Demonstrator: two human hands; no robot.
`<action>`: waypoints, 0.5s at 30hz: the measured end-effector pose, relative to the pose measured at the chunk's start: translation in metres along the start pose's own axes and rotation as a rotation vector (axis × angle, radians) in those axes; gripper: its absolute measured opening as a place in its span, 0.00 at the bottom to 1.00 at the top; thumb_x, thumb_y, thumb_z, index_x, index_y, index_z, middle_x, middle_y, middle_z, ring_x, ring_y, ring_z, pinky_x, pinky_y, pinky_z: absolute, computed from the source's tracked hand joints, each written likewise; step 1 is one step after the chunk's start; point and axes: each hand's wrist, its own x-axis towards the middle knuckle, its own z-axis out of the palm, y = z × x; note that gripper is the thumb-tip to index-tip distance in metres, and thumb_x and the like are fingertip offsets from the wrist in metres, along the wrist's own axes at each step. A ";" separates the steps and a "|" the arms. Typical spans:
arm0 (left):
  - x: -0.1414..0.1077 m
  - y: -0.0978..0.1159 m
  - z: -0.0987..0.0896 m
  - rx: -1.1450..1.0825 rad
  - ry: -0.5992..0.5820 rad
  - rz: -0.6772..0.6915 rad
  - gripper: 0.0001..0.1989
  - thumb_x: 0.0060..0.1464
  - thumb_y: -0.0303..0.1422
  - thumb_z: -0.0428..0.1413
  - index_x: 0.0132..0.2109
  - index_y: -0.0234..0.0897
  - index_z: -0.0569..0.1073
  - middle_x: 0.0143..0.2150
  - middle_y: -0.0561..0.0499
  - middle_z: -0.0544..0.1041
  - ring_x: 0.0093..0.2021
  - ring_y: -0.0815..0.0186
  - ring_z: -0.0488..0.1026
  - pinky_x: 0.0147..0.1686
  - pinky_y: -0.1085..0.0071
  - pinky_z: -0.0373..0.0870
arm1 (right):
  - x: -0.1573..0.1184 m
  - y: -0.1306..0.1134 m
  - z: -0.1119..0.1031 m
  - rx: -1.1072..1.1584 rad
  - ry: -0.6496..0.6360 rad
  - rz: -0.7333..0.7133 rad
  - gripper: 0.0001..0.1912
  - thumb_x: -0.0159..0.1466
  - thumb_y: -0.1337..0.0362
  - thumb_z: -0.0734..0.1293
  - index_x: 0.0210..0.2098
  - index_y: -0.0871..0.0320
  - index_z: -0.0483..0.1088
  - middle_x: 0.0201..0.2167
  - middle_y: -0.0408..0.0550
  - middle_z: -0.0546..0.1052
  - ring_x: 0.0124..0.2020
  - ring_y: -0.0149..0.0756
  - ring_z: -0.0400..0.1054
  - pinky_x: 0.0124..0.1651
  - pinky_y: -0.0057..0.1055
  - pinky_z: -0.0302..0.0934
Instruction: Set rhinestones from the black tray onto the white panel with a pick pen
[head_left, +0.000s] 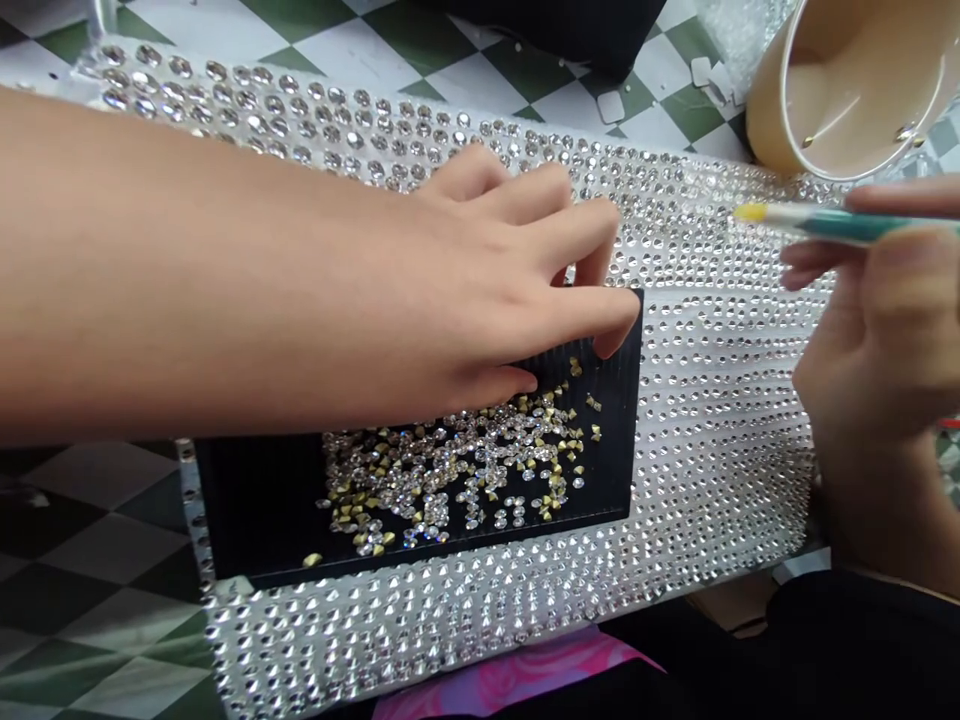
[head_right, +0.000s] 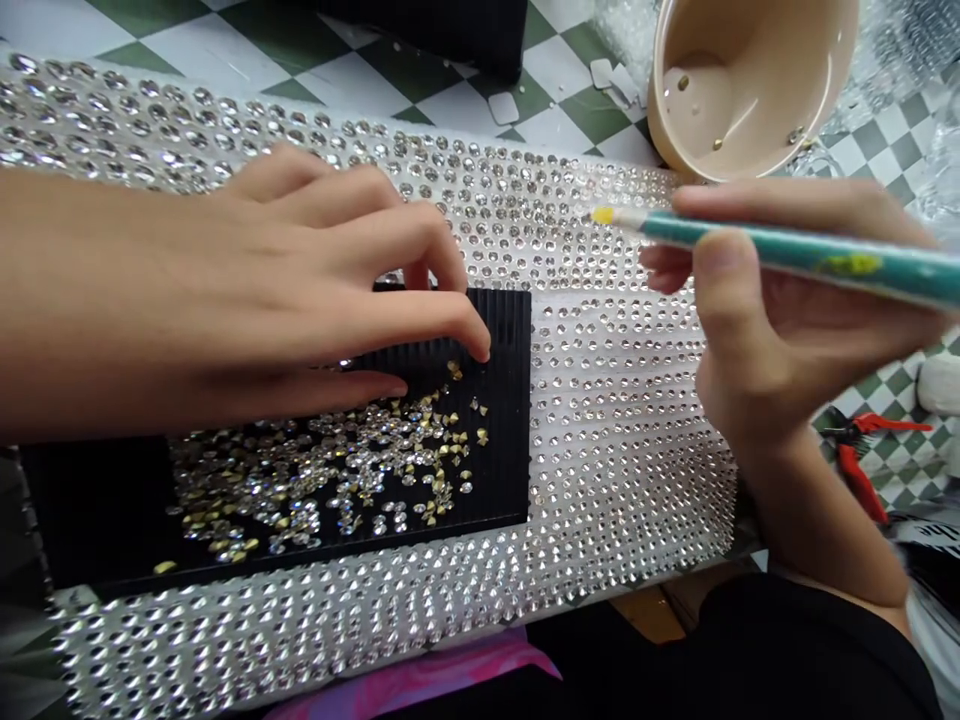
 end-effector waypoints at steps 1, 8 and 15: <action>-0.001 -0.001 0.000 -0.014 -0.002 0.003 0.30 0.69 0.41 0.35 0.65 0.49 0.75 0.62 0.49 0.70 0.75 0.46 0.64 0.78 0.37 0.56 | 0.002 0.005 0.008 -0.006 0.202 -0.023 0.20 0.80 0.58 0.60 0.68 0.48 0.72 0.54 0.55 0.82 0.52 0.54 0.85 0.48 0.51 0.82; 0.000 -0.005 0.008 -0.040 -0.005 -0.001 0.31 0.69 0.41 0.35 0.69 0.48 0.71 0.62 0.48 0.71 0.79 0.47 0.59 0.81 0.36 0.51 | 0.014 0.008 0.023 -0.051 0.430 0.154 0.09 0.80 0.58 0.66 0.50 0.50 0.79 0.47 0.47 0.83 0.40 0.34 0.83 0.43 0.37 0.81; -0.002 -0.003 0.005 -0.043 0.014 0.023 0.32 0.69 0.40 0.34 0.71 0.49 0.69 0.66 0.50 0.69 0.78 0.48 0.60 0.80 0.39 0.54 | 0.014 0.006 0.025 -0.074 0.450 0.145 0.08 0.80 0.58 0.66 0.50 0.47 0.78 0.46 0.44 0.83 0.41 0.35 0.84 0.46 0.40 0.83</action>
